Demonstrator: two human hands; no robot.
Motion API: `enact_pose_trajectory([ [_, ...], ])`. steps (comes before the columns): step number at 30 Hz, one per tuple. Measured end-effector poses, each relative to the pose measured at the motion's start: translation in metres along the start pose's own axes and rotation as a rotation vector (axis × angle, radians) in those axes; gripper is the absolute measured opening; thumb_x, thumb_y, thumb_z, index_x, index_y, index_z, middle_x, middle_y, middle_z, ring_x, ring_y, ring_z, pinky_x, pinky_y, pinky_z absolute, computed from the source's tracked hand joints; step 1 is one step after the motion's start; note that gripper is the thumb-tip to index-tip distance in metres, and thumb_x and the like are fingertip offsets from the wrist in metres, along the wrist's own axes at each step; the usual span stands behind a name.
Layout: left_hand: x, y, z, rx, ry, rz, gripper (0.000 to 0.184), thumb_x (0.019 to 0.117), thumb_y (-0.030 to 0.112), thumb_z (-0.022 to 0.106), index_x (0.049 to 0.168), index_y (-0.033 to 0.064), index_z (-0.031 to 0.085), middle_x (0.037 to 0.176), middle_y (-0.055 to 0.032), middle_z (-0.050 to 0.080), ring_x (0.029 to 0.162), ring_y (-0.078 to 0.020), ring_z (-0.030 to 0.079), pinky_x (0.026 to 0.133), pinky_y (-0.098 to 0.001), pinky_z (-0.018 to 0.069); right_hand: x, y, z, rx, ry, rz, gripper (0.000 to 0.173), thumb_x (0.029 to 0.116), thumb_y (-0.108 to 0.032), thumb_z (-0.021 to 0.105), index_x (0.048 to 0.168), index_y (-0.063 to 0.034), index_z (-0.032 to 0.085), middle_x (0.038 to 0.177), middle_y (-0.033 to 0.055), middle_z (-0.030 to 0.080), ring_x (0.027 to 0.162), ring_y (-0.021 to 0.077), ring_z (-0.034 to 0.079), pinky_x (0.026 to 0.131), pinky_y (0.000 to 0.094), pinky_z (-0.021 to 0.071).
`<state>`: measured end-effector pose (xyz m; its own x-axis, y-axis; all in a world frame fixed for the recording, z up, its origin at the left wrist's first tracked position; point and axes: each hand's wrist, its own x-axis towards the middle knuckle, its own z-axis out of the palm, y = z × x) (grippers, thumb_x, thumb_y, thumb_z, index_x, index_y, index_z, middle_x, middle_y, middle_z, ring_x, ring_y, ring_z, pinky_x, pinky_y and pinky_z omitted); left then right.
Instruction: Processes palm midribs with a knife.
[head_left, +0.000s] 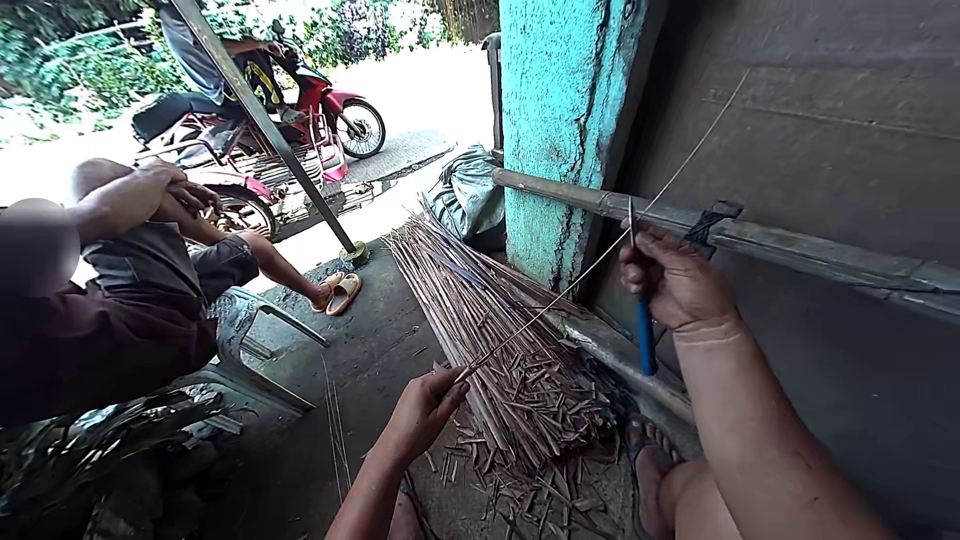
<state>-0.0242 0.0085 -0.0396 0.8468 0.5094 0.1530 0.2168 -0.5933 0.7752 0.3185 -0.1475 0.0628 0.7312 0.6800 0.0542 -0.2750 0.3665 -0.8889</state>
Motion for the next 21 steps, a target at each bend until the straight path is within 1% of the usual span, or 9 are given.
enact_pose_trajectory([
  [2,-0.002,-0.004,0.003,0.074,0.067,0.057,0.038,0.103,0.04,0.057,0.126,0.0125,0.072,0.089,0.0026,0.071,0.074,-0.0022,0.063,0.073,-0.024,0.0548,-0.002,-0.007,-0.009,0.076,0.013,-0.115,0.032,0.1117,-0.018,0.037,0.127,-0.0104,0.063,0.08,-0.0006,0.067,0.052,0.0037,0.056,0.046,0.0173,0.0494],
  [4,-0.002,-0.002,0.007,0.104,0.118,0.088,0.047,0.1044,0.048,0.051,0.124,0.0117,0.072,0.093,0.0011,0.072,0.079,-0.0034,0.064,0.078,-0.0261,0.0549,-0.009,-0.012,-0.01,0.129,0.01,-0.249,0.033,0.1123,-0.02,0.034,0.129,-0.0139,0.062,0.081,-0.0022,0.068,0.054,0.0042,0.058,0.047,0.0181,0.0506],
  [8,-0.005,0.002,0.024,0.04,0.141,0.073,0.033,0.1024,0.034,0.058,0.116,0.0068,0.071,0.093,-0.0034,0.069,0.081,-0.0086,0.063,0.078,-0.029,0.0549,-0.036,-0.028,-0.01,0.148,-0.139,-0.417,0.033,0.1114,-0.021,0.035,0.129,-0.0212,0.062,0.079,-0.002,0.069,0.052,0.0062,0.059,0.047,0.02,0.0519],
  [10,-0.008,0.004,0.033,-0.003,0.121,0.021,0.025,0.1005,0.026,0.061,0.111,0.0038,0.067,0.087,-0.005,0.064,0.075,-0.0111,0.061,0.072,-0.0298,0.0537,-0.049,-0.033,-0.01,0.117,-0.194,-0.434,0.035,0.1107,-0.019,0.036,0.139,-0.0229,0.057,0.08,-0.0001,0.071,0.053,0.0078,0.062,0.048,0.0215,0.0544],
  [12,-0.012,0.01,0.041,-0.1,0.158,-0.028,0.021,0.1011,0.021,0.06,0.11,0.0025,0.065,0.085,-0.0047,0.064,0.073,-0.0115,0.062,0.071,-0.0307,0.0552,-0.064,-0.029,-0.007,0.024,-0.167,-0.318,0.037,0.11,-0.014,0.036,0.143,-0.0172,0.052,0.082,0.0024,0.071,0.055,0.0094,0.064,0.049,0.0225,0.0559],
  [14,-0.019,0.026,0.047,-0.26,0.24,-0.066,0.024,0.103,0.018,0.055,0.116,0.0001,0.063,0.091,-0.0052,0.068,0.075,-0.012,0.067,0.073,-0.0316,0.0589,-0.079,-0.008,-0.005,-0.076,-0.125,-0.074,0.029,0.1109,-0.012,0.036,0.132,-0.007,0.055,0.083,0.0044,0.07,0.057,0.0104,0.063,0.051,0.0234,0.0553],
  [17,-0.031,0.057,0.054,-0.391,0.313,-0.106,0.032,0.107,0.021,0.043,0.124,-0.0009,0.059,0.093,-0.0028,0.068,0.068,-0.008,0.062,0.065,-0.0262,0.0547,-0.113,0.039,-0.01,-0.194,-0.194,0.265,0.023,0.1091,-0.008,0.039,0.116,0.0025,0.058,0.083,0.0075,0.07,0.058,0.0115,0.063,0.051,0.025,0.054],
  [19,-0.039,0.072,0.061,-0.454,0.306,-0.119,0.036,0.1049,0.02,0.035,0.123,-0.0015,0.058,0.096,-0.0036,0.068,0.068,-0.008,0.061,0.065,-0.0257,0.0536,-0.138,0.057,-0.01,-0.199,-0.289,0.354,0.022,0.1086,-0.007,0.041,0.114,0.0032,0.059,0.082,0.0086,0.07,0.057,0.0121,0.063,0.051,0.0251,0.0546],
  [21,-0.049,0.084,0.068,-0.485,0.28,-0.138,0.037,0.104,0.018,0.033,0.122,-0.0015,0.059,0.098,-0.005,0.069,0.072,-0.0101,0.064,0.068,-0.0277,0.0561,-0.159,0.061,-0.006,-0.164,-0.395,0.333,0.019,0.108,-0.007,0.043,0.112,0.0026,0.059,0.081,0.009,0.07,0.056,0.0128,0.064,0.051,0.0253,0.0561],
])
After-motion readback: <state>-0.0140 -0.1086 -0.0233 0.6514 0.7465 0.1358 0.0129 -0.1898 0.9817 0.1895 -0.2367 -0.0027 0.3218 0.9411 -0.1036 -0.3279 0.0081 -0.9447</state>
